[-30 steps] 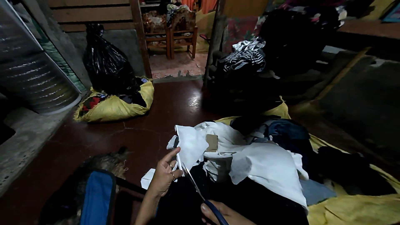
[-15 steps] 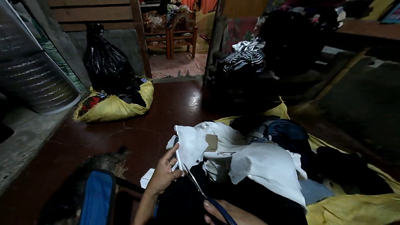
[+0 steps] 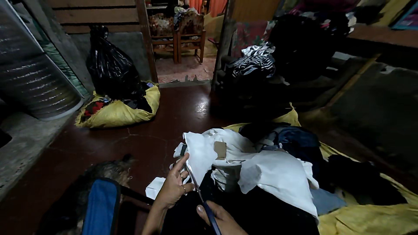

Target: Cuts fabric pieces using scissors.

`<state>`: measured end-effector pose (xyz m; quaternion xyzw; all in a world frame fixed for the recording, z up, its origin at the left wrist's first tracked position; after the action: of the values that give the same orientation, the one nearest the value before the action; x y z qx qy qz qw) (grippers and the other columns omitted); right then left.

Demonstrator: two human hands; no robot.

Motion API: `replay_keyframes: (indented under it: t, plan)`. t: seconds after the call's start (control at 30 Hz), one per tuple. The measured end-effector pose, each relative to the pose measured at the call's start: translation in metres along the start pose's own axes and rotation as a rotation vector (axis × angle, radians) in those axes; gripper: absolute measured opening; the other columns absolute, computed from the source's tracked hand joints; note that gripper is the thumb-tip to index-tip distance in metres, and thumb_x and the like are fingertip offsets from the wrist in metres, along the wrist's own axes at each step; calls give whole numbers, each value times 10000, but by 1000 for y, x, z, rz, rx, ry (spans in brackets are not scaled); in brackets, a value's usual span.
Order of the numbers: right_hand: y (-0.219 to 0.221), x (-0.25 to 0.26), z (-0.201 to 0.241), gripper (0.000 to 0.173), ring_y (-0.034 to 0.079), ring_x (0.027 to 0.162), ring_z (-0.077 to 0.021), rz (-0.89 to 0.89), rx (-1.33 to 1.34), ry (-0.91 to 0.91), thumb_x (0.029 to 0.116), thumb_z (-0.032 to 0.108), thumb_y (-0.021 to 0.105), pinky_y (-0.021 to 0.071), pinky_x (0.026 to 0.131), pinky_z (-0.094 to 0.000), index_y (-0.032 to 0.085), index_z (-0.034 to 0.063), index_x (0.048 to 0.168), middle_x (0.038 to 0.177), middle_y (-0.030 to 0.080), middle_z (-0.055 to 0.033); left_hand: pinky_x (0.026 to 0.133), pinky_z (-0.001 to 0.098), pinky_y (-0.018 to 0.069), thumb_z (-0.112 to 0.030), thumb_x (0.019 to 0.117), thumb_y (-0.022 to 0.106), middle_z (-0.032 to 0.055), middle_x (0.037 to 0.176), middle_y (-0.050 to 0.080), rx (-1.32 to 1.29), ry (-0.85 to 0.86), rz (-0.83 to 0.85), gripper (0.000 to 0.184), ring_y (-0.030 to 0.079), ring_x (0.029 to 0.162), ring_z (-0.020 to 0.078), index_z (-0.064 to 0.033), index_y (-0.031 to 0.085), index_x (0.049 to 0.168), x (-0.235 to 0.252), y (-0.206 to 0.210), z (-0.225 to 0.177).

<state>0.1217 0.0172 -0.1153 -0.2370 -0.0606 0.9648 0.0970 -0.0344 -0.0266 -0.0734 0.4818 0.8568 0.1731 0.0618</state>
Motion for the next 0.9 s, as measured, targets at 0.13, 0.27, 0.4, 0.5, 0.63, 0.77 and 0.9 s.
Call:
replay_keyframes:
  t: [0.13, 0.27, 0.4, 0.5, 0.63, 0.77, 0.9]
  plan:
    - [-2, 1, -1, 530, 583, 686, -148, -48, -3, -8, 990, 599, 559, 502, 660, -364, 619, 73, 995, 770, 592, -33, 954, 431, 596, 230, 700, 718, 120, 1654, 298, 4, -12, 12, 1045, 596, 1285, 262, -29, 261, 1603, 0, 3, 1]
    - [0, 0, -5, 494, 588, 648, -136, -65, 36, 5, 996, 564, 575, 503, 628, -341, 614, 74, 952, 732, 601, -23, 993, 433, 580, 245, 698, 708, 126, 1655, 298, -7, -2, 27, 1060, 580, 1311, 274, -20, 233, 1608, 0, 3, 2]
    - [3, -2, -9, 462, 592, 612, -133, -61, 82, 14, 1012, 524, 578, 512, 605, -330, 606, 72, 921, 702, 603, -20, 1039, 425, 556, 243, 707, 699, 146, 1641, 317, -5, 12, 54, 1058, 559, 1337, 273, -5, 208, 1611, 1, 2, 3]
    - [1, -2, -10, 462, 594, 612, -134, -69, 75, 3, 1006, 527, 585, 514, 604, -331, 607, 73, 924, 698, 600, -19, 977, 414, 581, 187, 768, 681, 171, 1566, 438, 14, -15, 51, 987, 625, 1243, 272, -21, 220, 1616, 2, -1, 4]
    - [2, -2, -12, 484, 592, 627, -143, -53, 63, 8, 1015, 542, 562, 514, 615, -342, 608, 63, 957, 717, 602, -27, 929, 399, 595, 75, 842, 674, 178, 1420, 588, 94, -24, -20, 822, 684, 1116, 253, -17, 326, 1581, 2, -8, 3]
    - [1, -2, -12, 494, 587, 645, -147, -42, 15, 8, 1013, 552, 558, 506, 622, -349, 608, 63, 968, 740, 598, -34, 854, 342, 591, 38, 818, 714, 127, 1424, 587, 154, -18, -91, 748, 684, 977, 178, -16, 454, 1517, 4, -17, 1]
    - [0, -2, -13, 509, 580, 660, -150, -45, -6, -2, 1006, 568, 559, 499, 635, -354, 608, 63, 966, 750, 592, -37, 776, 304, 580, 44, 806, 718, 102, 1437, 582, 182, -33, -114, 725, 670, 880, 136, -21, 495, 1493, 5, -20, 1]
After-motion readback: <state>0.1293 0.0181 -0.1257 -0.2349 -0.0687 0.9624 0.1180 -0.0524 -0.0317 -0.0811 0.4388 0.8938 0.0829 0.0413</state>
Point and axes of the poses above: each hand's wrist, its own x-axis towards the middle knuckle, its own y-axis out of the palm, z = x × y, the point moved 10 cm from there along x, towards the middle knuckle
